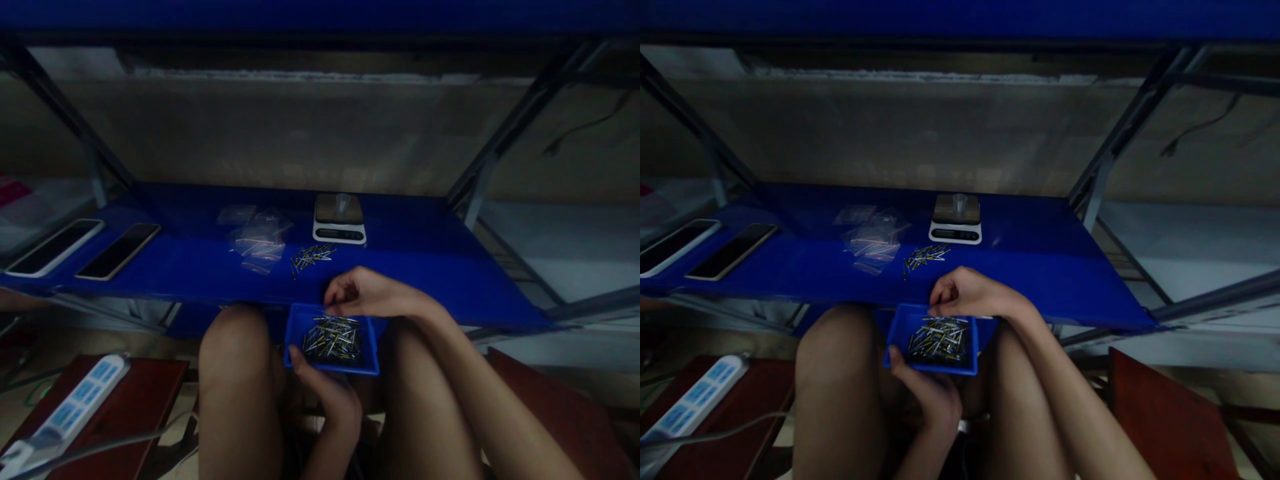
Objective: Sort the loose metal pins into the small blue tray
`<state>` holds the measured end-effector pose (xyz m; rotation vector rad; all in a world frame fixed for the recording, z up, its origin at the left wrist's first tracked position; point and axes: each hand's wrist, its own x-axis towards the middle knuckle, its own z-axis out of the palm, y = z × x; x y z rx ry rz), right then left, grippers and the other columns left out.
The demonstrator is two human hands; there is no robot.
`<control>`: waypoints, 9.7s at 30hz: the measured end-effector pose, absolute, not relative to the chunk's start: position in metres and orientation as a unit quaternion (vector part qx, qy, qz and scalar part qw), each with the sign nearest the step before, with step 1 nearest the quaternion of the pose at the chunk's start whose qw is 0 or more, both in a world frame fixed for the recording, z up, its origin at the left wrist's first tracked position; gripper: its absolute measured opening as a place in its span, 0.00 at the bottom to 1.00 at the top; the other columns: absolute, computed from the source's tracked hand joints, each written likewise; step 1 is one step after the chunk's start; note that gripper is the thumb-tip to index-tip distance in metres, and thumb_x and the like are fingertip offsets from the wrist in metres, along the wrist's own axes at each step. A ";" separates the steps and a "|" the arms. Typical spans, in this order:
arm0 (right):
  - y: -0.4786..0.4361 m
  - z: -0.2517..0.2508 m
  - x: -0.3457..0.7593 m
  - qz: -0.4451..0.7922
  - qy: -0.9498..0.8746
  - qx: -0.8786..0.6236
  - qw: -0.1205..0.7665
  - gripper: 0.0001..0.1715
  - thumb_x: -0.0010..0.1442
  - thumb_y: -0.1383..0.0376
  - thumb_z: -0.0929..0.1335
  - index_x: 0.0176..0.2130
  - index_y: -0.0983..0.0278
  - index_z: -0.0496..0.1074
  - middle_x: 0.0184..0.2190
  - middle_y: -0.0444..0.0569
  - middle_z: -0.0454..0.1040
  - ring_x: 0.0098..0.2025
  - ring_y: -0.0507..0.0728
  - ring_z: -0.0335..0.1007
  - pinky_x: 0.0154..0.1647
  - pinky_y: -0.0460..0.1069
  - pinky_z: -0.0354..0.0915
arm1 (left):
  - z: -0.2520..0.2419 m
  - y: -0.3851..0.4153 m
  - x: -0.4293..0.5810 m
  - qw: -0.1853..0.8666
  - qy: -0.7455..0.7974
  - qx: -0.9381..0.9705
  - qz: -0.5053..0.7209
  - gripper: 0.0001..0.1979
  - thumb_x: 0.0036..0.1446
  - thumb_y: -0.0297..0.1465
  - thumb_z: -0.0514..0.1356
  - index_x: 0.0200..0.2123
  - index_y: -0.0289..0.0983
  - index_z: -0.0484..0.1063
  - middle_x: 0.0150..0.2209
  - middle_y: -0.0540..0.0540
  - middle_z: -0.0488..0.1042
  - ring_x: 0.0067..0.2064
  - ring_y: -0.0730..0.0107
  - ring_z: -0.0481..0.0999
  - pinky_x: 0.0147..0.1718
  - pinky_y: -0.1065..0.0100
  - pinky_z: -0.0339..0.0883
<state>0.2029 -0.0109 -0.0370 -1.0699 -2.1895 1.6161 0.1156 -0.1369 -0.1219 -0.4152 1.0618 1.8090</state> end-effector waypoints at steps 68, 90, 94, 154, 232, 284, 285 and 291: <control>-0.006 -0.034 0.195 0.242 -0.849 -0.460 0.090 0.09 0.54 0.70 0.73 0.36 0.58 0.79 0.37 0.41 0.79 0.35 0.51 0.72 0.33 0.46 0.56 | -0.120 -0.138 0.115 0.474 0.465 -0.159 0.731 0.36 0.62 0.59 0.56 0.64 0.45 0.71 0.62 0.42 0.76 0.64 0.51 0.75 0.57 0.57 0.75; -0.019 -0.025 0.194 0.402 -0.825 -0.384 0.105 0.07 0.50 0.71 0.75 0.33 0.63 0.81 0.33 0.42 0.80 0.32 0.50 0.71 0.32 0.45 0.61 | -0.121 -0.135 0.115 0.464 0.447 -0.167 0.746 0.33 0.63 0.57 0.57 0.61 0.42 0.74 0.62 0.43 0.76 0.64 0.52 0.75 0.60 0.58 0.72; -0.023 -0.024 0.192 0.477 -0.808 -0.331 0.094 0.10 0.57 0.60 0.76 0.36 0.64 0.82 0.31 0.44 0.79 0.32 0.51 0.71 0.32 0.45 0.61 | -0.120 -0.136 0.114 0.472 0.444 -0.169 0.743 0.35 0.62 0.58 0.58 0.62 0.39 0.74 0.61 0.39 0.77 0.63 0.49 0.76 0.61 0.56 0.72; -0.015 -0.032 0.200 0.485 -0.787 -0.376 0.071 0.08 0.52 0.70 0.73 0.36 0.67 0.82 0.30 0.44 0.80 0.30 0.50 0.71 0.31 0.43 0.63 | -0.125 -0.134 0.117 0.448 0.452 -0.149 0.757 0.36 0.61 0.58 0.58 0.62 0.41 0.74 0.63 0.41 0.75 0.65 0.52 0.74 0.59 0.59 0.73; 0.031 -0.044 0.212 0.104 -0.730 -0.666 0.113 0.10 0.64 0.65 0.71 0.45 0.60 0.82 0.42 0.50 0.83 0.45 0.60 0.79 0.37 0.48 0.63 | -0.122 -0.135 0.117 0.449 0.452 -0.176 0.751 0.34 0.60 0.58 0.59 0.61 0.43 0.74 0.63 0.43 0.76 0.66 0.51 0.72 0.60 0.59 0.72; 0.010 -0.039 0.177 0.186 -0.781 -0.556 0.215 0.12 0.64 0.65 0.70 0.47 0.64 0.79 0.35 0.47 0.80 0.35 0.53 0.72 0.34 0.48 0.59 | -0.119 -0.135 0.118 0.456 0.437 -0.178 0.755 0.35 0.61 0.56 0.60 0.65 0.43 0.71 0.62 0.41 0.76 0.66 0.49 0.73 0.57 0.57 0.75; 0.015 -0.039 0.175 0.141 -0.773 -0.582 0.211 0.13 0.64 0.64 0.71 0.49 0.63 0.79 0.37 0.48 0.81 0.37 0.55 0.73 0.34 0.48 0.59 | -0.119 -0.135 0.118 0.456 0.438 -0.175 0.754 0.35 0.61 0.56 0.60 0.65 0.43 0.71 0.63 0.41 0.76 0.66 0.50 0.72 0.57 0.58 0.75; 0.029 -0.043 0.167 0.119 -0.768 -0.612 0.147 0.13 0.67 0.61 0.69 0.49 0.63 0.78 0.40 0.51 0.82 0.42 0.59 0.77 0.36 0.49 0.61 | -0.119 -0.137 0.118 0.464 0.438 -0.155 0.754 0.37 0.61 0.58 0.59 0.65 0.43 0.71 0.64 0.41 0.74 0.66 0.50 0.73 0.58 0.59 0.75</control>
